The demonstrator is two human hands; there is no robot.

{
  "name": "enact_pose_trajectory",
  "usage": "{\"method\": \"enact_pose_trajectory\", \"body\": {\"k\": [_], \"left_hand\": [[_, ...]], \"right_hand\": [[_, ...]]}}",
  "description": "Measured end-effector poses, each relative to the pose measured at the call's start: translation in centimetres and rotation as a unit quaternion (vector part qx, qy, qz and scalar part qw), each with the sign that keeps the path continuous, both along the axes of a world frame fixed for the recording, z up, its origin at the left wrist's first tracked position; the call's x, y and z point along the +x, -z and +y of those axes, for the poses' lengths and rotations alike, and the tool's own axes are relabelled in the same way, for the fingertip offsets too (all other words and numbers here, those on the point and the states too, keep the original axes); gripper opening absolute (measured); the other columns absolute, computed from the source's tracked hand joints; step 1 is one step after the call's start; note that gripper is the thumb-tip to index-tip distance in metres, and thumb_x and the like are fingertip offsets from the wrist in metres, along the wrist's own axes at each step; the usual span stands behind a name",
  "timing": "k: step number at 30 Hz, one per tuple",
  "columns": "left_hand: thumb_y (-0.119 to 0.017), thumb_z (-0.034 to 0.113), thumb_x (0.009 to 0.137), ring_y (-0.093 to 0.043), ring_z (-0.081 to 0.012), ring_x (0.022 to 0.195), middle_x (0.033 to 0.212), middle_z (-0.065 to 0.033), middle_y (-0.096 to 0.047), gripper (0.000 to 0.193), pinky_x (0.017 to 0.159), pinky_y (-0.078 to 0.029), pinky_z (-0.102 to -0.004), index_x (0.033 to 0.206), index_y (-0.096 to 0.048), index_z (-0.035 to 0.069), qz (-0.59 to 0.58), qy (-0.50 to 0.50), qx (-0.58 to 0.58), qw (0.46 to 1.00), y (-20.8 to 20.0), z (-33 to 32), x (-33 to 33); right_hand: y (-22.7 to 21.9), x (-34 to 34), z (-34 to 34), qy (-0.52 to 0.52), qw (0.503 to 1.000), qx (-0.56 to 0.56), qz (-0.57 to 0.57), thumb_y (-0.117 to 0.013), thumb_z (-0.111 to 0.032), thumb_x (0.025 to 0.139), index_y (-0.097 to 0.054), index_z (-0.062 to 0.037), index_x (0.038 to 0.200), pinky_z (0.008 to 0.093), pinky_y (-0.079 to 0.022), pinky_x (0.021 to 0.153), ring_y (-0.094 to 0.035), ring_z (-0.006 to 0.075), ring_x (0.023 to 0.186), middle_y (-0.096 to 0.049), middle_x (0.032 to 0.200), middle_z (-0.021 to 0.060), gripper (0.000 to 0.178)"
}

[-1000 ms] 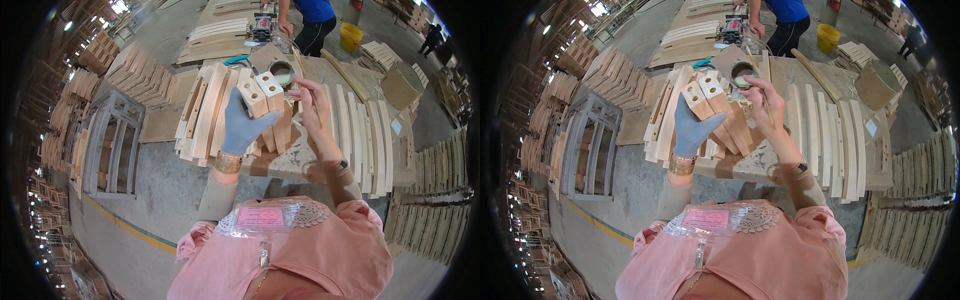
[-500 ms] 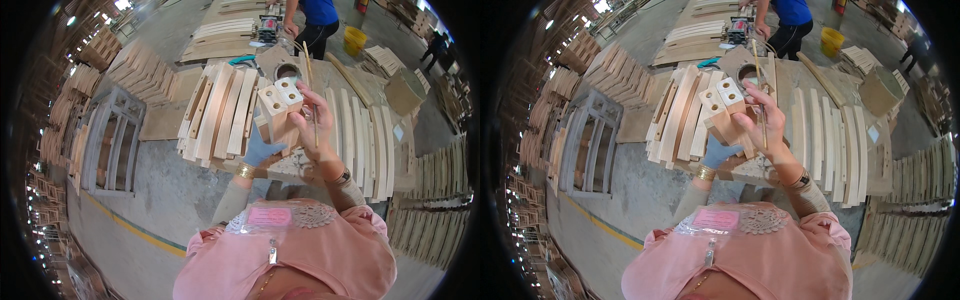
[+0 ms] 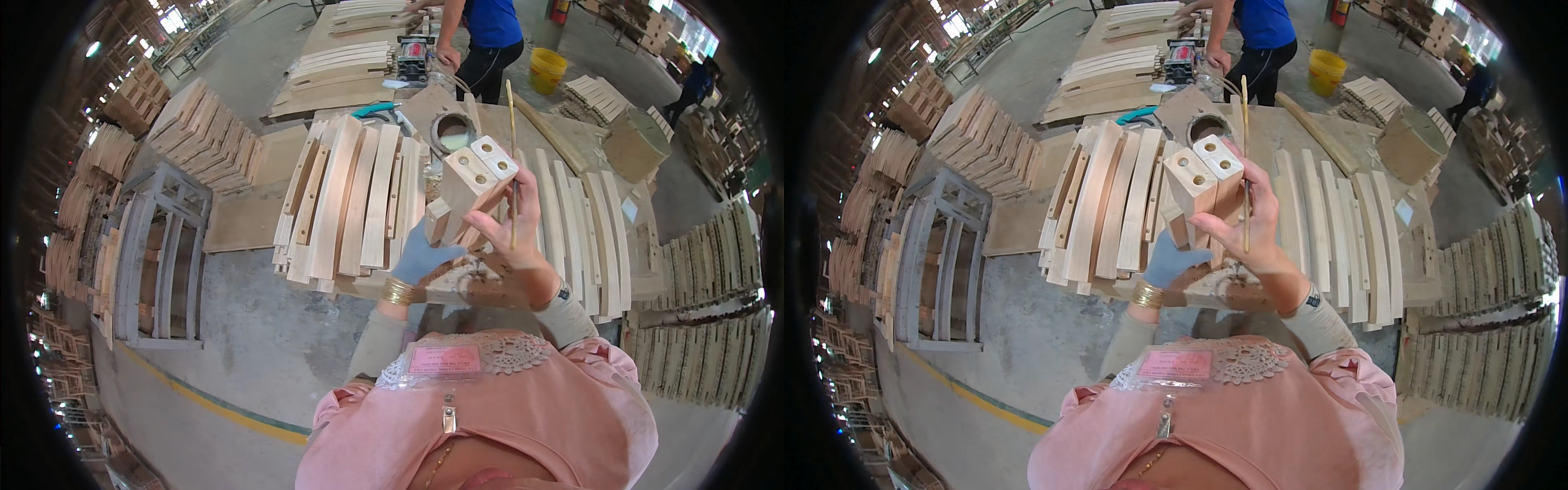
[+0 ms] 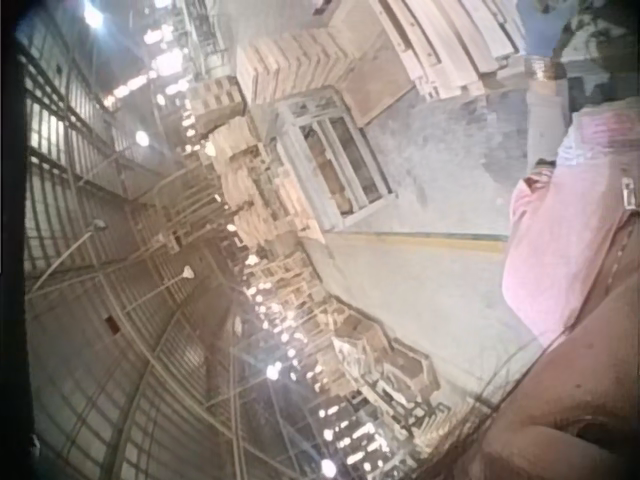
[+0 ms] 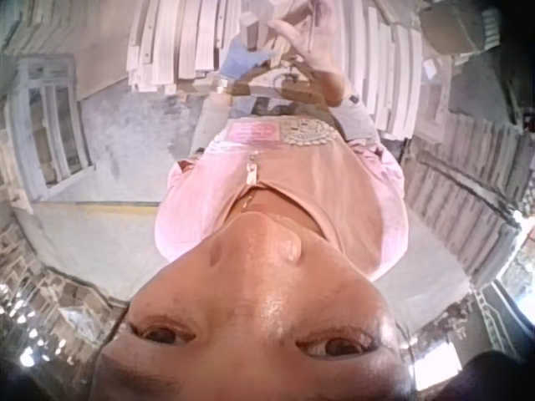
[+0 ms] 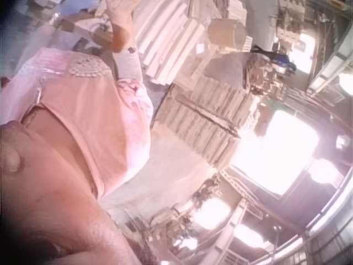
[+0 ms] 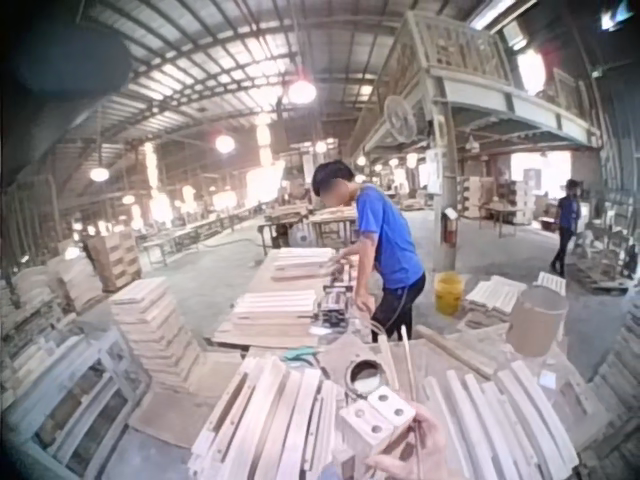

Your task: The person picks up small wooden pieces from a stack and applies glue to the holes using a brush. They handle the pieces one at a time, dip the brush into a container, and place the glued pieces back on the table.

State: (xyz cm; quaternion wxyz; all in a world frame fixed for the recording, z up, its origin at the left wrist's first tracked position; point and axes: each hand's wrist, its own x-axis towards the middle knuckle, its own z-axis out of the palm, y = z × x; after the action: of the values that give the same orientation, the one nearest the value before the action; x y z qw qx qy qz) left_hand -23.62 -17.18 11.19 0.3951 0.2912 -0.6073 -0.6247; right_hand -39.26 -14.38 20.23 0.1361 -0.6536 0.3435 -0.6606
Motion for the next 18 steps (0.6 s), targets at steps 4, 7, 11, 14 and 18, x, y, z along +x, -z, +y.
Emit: {"method": "enact_pose_trajectory", "body": {"k": [4, 7, 11, 14, 18], "left_hand": [[-0.081, 0.015, 0.061, -0.053, -0.0156, 0.105, 0.116, -0.0072, -0.057, 0.079, 0.088, -0.045, -0.0301, 0.129, -0.042, 0.003, 0.076, 0.198, 0.143, 0.967, -0.2, -2.9, 2.3], [-0.084, 0.015, 0.057, -0.052, -0.0153, 0.107, 0.118, -0.0069, -0.056, 0.085, 0.090, -0.043, -0.0298, 0.130, -0.041, 0.005, -0.045, 0.302, 0.062, 0.950, -0.6, -6.2, 3.2], [-0.087, 0.013, 0.047, -0.049, -0.0184, 0.113, 0.124, -0.0081, -0.052, 0.099, 0.094, -0.044, -0.0345, 0.133, -0.038, 0.005, -0.006, 0.319, 0.057, 0.946, 2.1, -7.9, 2.8], [-0.085, 0.015, 0.050, -0.049, -0.0206, 0.114, 0.125, -0.0084, -0.051, 0.095, 0.094, -0.044, -0.0341, 0.133, -0.038, 0.006, 0.049, 0.311, 0.063, 0.947, 1.7, -7.2, 0.7], [-0.081, 0.017, 0.056, -0.052, -0.0161, 0.106, 0.119, -0.0066, -0.053, 0.085, 0.089, -0.044, -0.0288, 0.130, -0.041, 0.005, 0.130, 0.258, 0.136, 0.948, 1.3, -4.2, -0.8]], "right_hand": [[0.3, -0.3, 0.4, 0.000, 1.000, 0.011, -0.012, -0.079, -0.014, 0.066, -0.037, 0.0028, 0.125, 0.0368, -0.036, 0.100, -0.045, 0.0279, 0.119, -0.041, 0.132, 0.0218, 0.075], [0.0, 0.4, 0.5, -0.033, 0.999, 0.007, -0.024, -0.078, -0.010, 0.067, -0.039, 0.0033, 0.124, 0.0370, -0.034, 0.101, -0.044, 0.0300, 0.121, -0.041, 0.133, 0.0238, 0.071], [-0.6, 1.1, 0.3, -0.046, 0.998, -0.015, -0.032, -0.077, -0.009, 0.068, -0.039, 0.0032, 0.123, 0.0380, -0.034, 0.101, -0.042, 0.0307, 0.123, -0.040, 0.133, 0.0244, 0.068], [-0.5, 0.3, 0.3, -0.008, 0.999, 0.000, -0.039, -0.077, -0.009, 0.069, -0.040, 0.0016, 0.123, 0.0370, -0.036, 0.099, -0.044, 0.0283, 0.121, -0.041, 0.133, 0.0225, 0.067], [-1.3, -0.3, -0.4, 0.042, 0.999, 0.004, -0.010, -0.077, -0.008, 0.067, -0.041, -0.0003, 0.124, 0.0341, -0.042, 0.092, -0.052, 0.0239, 0.110, -0.042, 0.133, 0.0190, 0.068]]}}
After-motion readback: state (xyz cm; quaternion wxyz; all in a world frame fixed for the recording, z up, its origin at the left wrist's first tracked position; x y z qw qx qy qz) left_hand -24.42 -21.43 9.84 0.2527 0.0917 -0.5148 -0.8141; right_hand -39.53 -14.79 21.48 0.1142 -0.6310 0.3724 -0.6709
